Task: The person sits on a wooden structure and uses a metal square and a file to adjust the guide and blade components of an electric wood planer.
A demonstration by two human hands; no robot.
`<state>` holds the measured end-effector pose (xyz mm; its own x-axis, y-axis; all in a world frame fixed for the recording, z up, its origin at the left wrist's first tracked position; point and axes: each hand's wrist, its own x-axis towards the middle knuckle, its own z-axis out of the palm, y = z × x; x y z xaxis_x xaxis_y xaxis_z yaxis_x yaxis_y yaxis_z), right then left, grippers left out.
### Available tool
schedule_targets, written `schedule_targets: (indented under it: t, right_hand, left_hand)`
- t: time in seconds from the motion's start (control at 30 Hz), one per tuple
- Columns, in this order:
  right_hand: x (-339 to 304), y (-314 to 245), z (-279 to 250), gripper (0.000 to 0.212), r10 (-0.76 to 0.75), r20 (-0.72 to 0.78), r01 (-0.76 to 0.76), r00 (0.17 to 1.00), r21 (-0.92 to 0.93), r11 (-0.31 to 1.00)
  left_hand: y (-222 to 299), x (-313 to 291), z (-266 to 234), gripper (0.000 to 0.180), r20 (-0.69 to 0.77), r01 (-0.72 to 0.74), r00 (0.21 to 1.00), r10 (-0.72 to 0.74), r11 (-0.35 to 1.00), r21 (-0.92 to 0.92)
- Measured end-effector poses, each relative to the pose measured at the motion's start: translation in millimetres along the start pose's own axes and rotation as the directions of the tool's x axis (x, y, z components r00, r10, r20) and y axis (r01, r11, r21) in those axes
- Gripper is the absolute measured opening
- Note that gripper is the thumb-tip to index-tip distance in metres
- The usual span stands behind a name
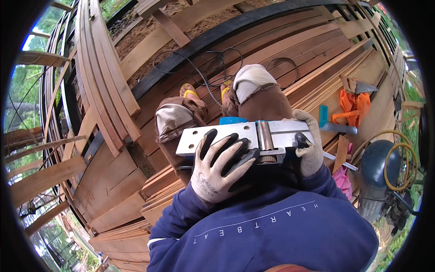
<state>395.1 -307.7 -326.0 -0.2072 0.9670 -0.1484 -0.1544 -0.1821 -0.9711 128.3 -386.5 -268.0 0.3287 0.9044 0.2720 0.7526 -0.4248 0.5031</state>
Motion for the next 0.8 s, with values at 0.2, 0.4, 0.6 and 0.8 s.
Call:
schedule_targets:
  t: [0.2,0.4,0.6,0.8]
  right_hand:
    - [17,-12,2,0.067,-0.267,0.181,0.323,0.947,-0.502,0.803]
    - [12,-21,-10,0.063,-0.141,0.061,0.154,0.988,-0.384,0.91]
    - [41,15,-93,0.033,-0.345,-0.281,0.092,0.896,-0.641,0.762]
    - [21,96,-223,0.038,-0.407,-0.438,-0.438,0.802,-0.894,0.099]
  left_hand:
    - [8,9,-2,0.06,0.063,0.101,0.993,-0.1,0.995,-0.017]
    - [5,13,4,0.056,0.1,0.054,0.994,-0.05,0.998,-0.033]
    - [10,9,10,0.058,-0.006,0.1,0.995,-0.1,0.995,0.017]
    - [7,13,12,0.062,0.039,0.042,0.998,-0.045,0.997,0.057]
